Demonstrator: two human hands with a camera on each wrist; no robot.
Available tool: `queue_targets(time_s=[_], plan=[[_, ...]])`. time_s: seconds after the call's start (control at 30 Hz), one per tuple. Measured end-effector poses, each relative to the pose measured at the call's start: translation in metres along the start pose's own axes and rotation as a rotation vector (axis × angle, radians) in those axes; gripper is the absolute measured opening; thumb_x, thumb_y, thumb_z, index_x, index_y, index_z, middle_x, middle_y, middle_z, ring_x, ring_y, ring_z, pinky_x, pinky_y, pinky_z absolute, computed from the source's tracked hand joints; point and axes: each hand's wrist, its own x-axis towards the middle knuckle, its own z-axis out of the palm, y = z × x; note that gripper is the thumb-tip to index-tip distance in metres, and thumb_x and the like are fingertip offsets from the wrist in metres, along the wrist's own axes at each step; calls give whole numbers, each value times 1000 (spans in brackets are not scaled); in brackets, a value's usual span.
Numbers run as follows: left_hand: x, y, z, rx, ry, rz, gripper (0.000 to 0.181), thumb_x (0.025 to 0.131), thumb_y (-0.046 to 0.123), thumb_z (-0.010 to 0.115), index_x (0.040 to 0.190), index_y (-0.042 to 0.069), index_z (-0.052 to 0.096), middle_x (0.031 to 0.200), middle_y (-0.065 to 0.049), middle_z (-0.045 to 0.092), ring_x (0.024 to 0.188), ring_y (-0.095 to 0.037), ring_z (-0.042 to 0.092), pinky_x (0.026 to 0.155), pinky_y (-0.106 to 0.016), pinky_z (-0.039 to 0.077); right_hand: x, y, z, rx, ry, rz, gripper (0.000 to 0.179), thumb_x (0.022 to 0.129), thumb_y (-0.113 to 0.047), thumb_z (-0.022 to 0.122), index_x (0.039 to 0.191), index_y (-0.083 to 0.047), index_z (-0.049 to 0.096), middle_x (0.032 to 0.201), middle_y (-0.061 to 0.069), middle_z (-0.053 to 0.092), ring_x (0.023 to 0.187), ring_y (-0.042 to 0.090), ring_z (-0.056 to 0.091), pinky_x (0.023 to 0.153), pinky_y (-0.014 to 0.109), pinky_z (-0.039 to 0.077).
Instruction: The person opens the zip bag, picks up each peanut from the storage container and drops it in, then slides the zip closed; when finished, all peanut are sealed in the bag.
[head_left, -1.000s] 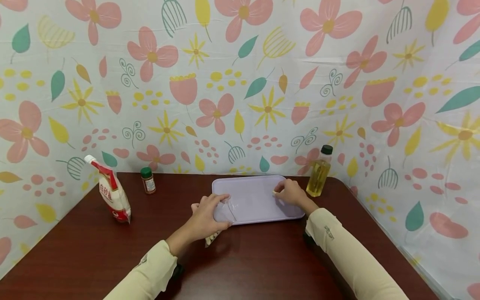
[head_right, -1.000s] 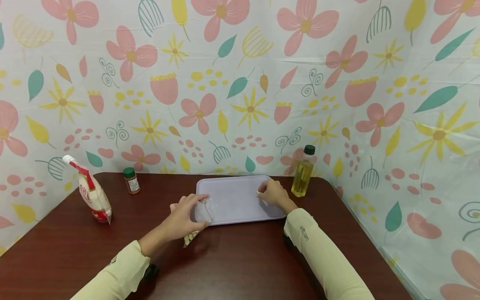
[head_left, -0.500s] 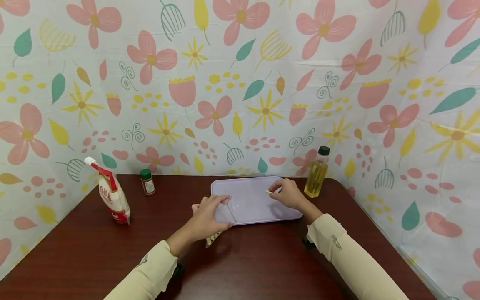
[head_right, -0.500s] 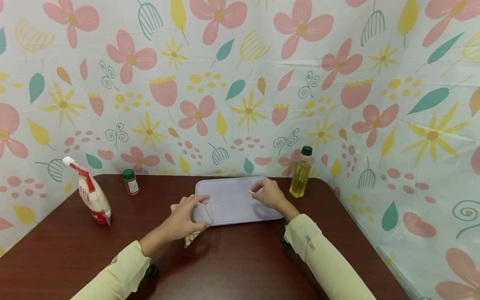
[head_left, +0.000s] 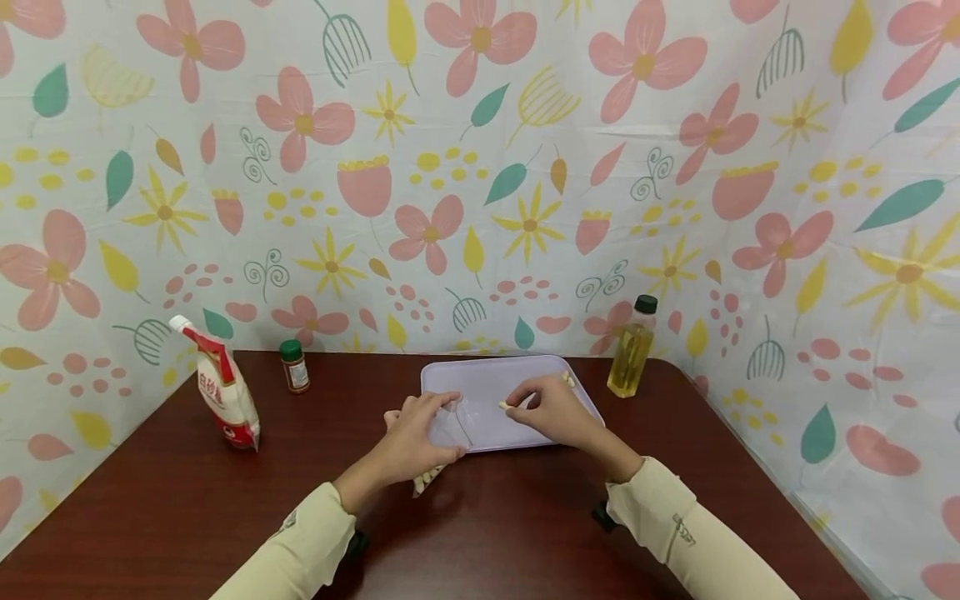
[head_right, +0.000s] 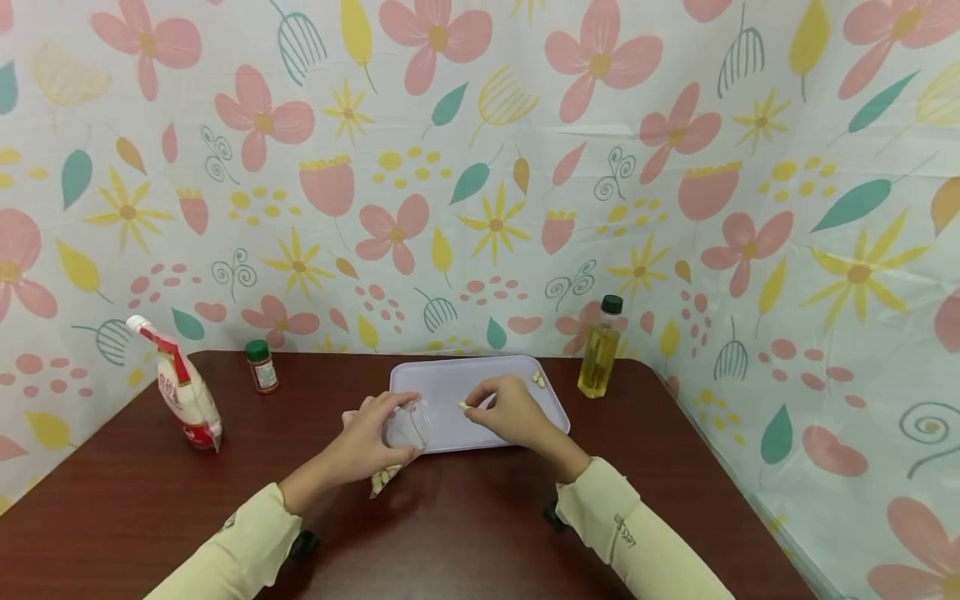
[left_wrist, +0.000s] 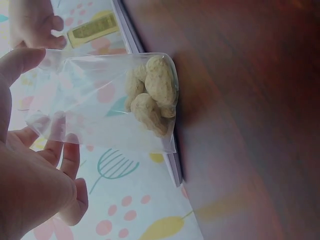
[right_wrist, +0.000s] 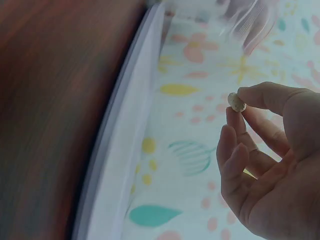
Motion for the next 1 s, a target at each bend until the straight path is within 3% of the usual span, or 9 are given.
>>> queue_targets(time_s=[0.27, 0.47, 0.73, 1.0], plan=[[-2, 3, -1, -15, -6, 13, 72, 76, 31, 82, 140, 12, 54, 125, 0, 58, 106, -22, 45, 78, -49, 20, 1, -31, 13, 56, -38, -53, 6, 86, -16, 77, 88, -10, 77, 86, -5, 72, 71, 18, 66, 63, 26, 52], [-3, 3, 2, -22, -2, 14, 72, 76, 29, 82, 140, 14, 55, 125, 0, 58, 105, -21, 45, 79, -47, 20, 4, -39, 20, 89, -70, -94, 12, 89, -19, 75, 97, -10, 76, 92, -2, 73, 77, 16, 67, 68, 28, 53], [-3, 2, 4, -23, -2, 9, 71, 75, 29, 82, 139, 14, 55, 127, -2, 58, 104, -21, 44, 78, -47, 20, 6, -15, 17, 103, 51, 5, 13, 90, -10, 72, 102, -6, 73, 88, 1, 73, 76, 17, 67, 67, 29, 53], [-2, 3, 3, -29, -1, -2, 72, 74, 29, 83, 139, 15, 55, 126, 1, 58, 100, -17, 47, 79, -47, 21, 9, 21, 8, 84, 88, 99, 12, 88, -7, 72, 100, -5, 74, 89, 4, 73, 85, 21, 68, 73, 34, 53]])
